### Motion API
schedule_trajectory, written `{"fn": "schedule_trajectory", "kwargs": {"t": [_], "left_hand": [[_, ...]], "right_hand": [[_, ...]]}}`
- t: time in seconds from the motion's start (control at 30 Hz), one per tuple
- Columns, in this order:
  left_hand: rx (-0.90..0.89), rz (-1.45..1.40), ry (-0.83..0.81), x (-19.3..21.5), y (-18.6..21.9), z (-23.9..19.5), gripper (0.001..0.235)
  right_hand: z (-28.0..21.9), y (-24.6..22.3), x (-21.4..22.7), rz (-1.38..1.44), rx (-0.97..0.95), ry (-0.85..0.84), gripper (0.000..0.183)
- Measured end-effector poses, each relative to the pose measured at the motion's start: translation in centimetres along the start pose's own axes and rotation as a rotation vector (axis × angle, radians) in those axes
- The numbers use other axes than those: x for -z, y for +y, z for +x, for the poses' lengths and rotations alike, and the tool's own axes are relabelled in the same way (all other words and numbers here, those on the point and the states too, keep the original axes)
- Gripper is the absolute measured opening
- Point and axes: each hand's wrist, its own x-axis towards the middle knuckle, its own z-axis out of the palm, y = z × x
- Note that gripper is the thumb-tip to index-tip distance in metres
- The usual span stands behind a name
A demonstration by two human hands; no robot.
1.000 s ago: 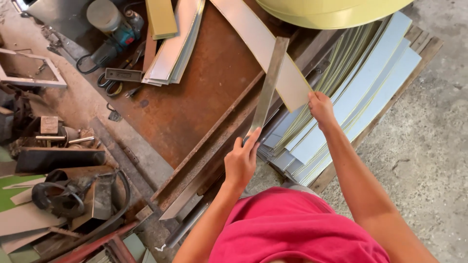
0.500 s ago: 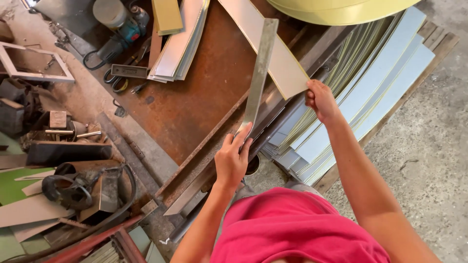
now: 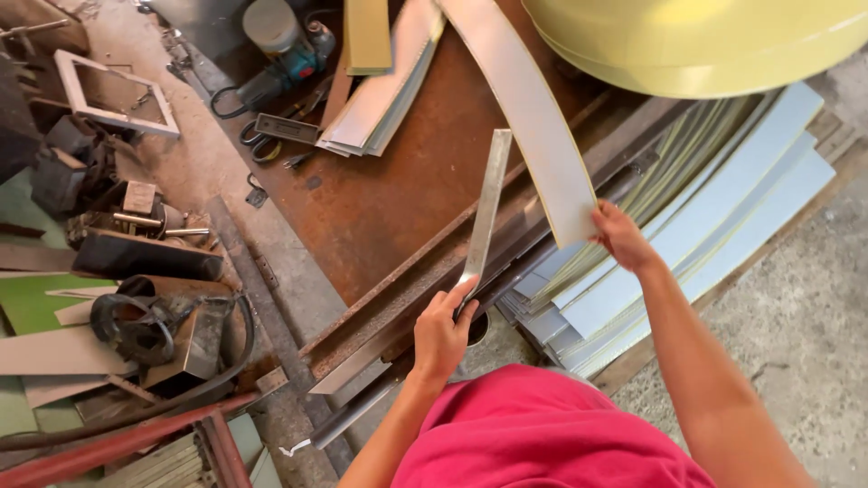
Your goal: Smoothing the edges of curved metal strips using a hand file at a workbench.
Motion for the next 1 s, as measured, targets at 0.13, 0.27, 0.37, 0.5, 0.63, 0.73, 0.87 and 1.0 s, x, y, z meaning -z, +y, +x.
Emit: {"fn": "schedule_trajectory", "kwargs": {"t": [0.13,0.27,0.37,0.5,0.63,0.73,0.87,1.0], "left_hand": [[0.03,-0.001,-0.008,0.3,0.4,-0.3,0.04],[0.101,0.012,-0.07,0.0,0.8,0.2,0.039],[0.094,0.012,-0.086,-0.4,0.7,-0.4,0.039],[0.028,0.024,-0.074,-1.6,-0.9,-0.4,0.038],[0.059,0.078,-0.117,-1.5,0.3,0.1,0.039],[0.044,0.125,-0.114,-1.2,0.2,0.8,0.04],[0.039,0.213,-0.138,-2.0,-0.3,1.1,0.04],[0.036,0.252,-0.175,-3.3,-1.4,0.5,0.04]], "right_hand": [[-1.6,-0.5,-2.1,0.129,0.012,-0.023,0.03],[-1.2,-0.2,-3.2,0.164,-0.011,0.022,0.028],[-0.5,1.1,-3.1,0.184,0.008,0.028,0.028],[1.1,-1.7,-4.4,0.007,0.027,0.193,0.031],[5.0,-3.0,-5.9,-0.055,0.022,0.299,0.033],[4.8,-5.3,-7.1,-0.206,0.012,0.422,0.038],[5.7,-4.6,-5.3,-0.363,-0.02,0.439,0.042],[4.8,-4.7,-5.6,-0.428,-0.028,0.473,0.039]]}}
